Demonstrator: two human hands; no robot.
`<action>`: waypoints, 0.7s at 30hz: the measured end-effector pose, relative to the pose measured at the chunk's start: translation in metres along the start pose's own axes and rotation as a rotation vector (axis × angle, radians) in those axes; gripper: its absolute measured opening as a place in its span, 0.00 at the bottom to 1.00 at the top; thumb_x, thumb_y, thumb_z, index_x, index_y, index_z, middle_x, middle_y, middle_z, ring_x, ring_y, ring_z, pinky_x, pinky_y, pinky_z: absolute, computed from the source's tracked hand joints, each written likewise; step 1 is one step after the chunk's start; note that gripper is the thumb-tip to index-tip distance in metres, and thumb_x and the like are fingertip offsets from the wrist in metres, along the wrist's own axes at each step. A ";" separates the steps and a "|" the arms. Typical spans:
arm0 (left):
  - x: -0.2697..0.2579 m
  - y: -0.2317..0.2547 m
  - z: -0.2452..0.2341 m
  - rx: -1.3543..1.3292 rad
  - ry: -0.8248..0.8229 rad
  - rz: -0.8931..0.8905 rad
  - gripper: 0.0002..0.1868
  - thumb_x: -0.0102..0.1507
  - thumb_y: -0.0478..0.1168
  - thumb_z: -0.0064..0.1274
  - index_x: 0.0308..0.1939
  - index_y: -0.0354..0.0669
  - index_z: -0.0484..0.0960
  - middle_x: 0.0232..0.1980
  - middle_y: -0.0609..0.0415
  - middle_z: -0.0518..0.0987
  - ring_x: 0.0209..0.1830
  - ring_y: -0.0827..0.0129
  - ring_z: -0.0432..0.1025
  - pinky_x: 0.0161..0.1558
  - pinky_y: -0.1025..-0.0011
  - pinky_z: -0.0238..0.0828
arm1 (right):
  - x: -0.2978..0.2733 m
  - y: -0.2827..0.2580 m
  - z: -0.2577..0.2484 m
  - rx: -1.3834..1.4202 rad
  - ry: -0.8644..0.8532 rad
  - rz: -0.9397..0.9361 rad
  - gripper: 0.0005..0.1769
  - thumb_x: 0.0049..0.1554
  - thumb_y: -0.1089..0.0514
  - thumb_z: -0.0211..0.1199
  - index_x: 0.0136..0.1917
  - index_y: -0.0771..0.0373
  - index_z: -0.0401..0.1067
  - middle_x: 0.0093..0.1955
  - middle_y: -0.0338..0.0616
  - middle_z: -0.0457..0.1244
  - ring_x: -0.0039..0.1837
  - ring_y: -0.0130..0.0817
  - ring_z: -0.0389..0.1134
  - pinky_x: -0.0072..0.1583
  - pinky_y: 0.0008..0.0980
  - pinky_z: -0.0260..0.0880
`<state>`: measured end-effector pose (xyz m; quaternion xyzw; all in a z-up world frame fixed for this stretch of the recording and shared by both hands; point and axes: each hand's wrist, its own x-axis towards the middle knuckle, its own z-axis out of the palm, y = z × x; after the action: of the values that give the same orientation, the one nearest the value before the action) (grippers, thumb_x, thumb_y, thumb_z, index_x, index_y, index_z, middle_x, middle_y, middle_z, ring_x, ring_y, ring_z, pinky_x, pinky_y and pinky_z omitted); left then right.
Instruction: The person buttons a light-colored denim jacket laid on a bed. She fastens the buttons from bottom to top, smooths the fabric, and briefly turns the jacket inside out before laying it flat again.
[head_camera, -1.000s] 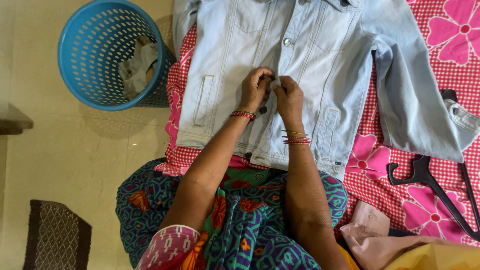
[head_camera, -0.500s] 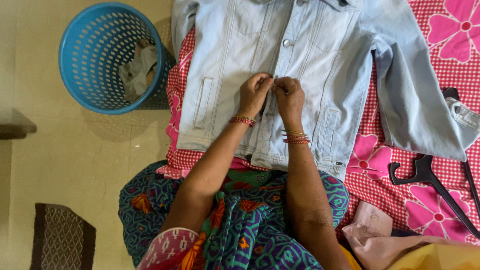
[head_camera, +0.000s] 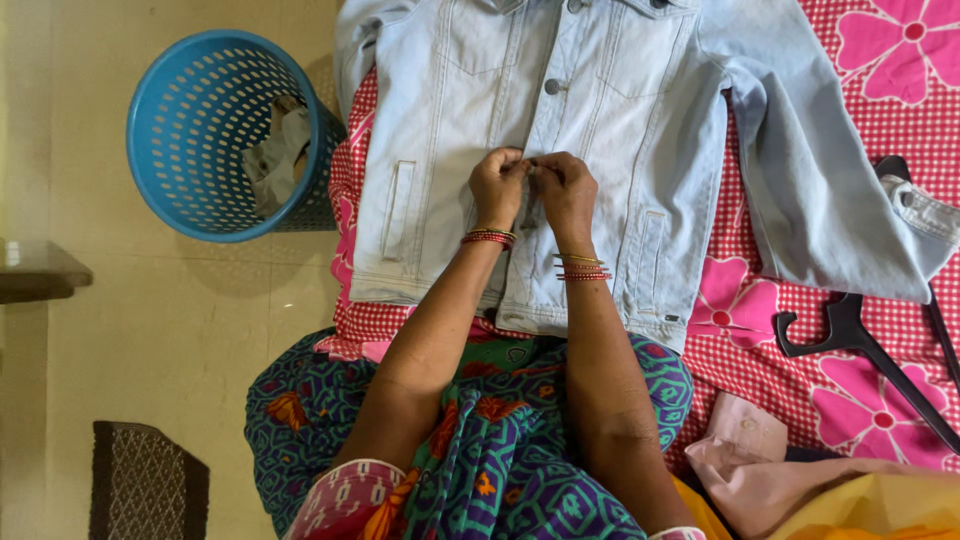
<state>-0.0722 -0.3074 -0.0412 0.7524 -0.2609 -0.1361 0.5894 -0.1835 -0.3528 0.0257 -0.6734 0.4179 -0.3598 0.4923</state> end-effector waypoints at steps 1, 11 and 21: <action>0.000 -0.001 0.000 -0.041 -0.012 -0.018 0.06 0.57 0.32 0.61 0.38 0.35 0.85 0.32 0.52 0.85 0.30 0.72 0.77 0.36 0.73 0.75 | 0.000 0.001 0.001 0.048 -0.005 0.050 0.05 0.55 0.67 0.67 0.47 0.65 0.77 0.42 0.47 0.69 0.41 0.33 0.71 0.44 0.32 0.72; 0.022 0.011 -0.009 0.246 -0.181 -0.016 0.07 0.54 0.32 0.60 0.34 0.35 0.88 0.31 0.52 0.85 0.29 0.73 0.78 0.37 0.75 0.74 | 0.000 0.016 0.004 -0.077 0.019 -0.160 0.11 0.50 0.72 0.67 0.46 0.65 0.73 0.40 0.48 0.65 0.40 0.39 0.68 0.44 0.36 0.70; 0.033 -0.005 -0.004 -0.114 -0.233 -0.405 0.10 0.52 0.26 0.54 0.36 0.31 0.85 0.33 0.52 0.84 0.29 0.73 0.75 0.32 0.75 0.72 | 0.001 0.020 0.008 -0.124 0.065 -0.274 0.12 0.49 0.72 0.66 0.46 0.64 0.72 0.39 0.46 0.66 0.43 0.39 0.68 0.47 0.37 0.71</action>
<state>-0.0416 -0.3217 -0.0415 0.7341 -0.1630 -0.3518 0.5574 -0.1806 -0.3539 0.0043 -0.7412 0.3592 -0.4189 0.3822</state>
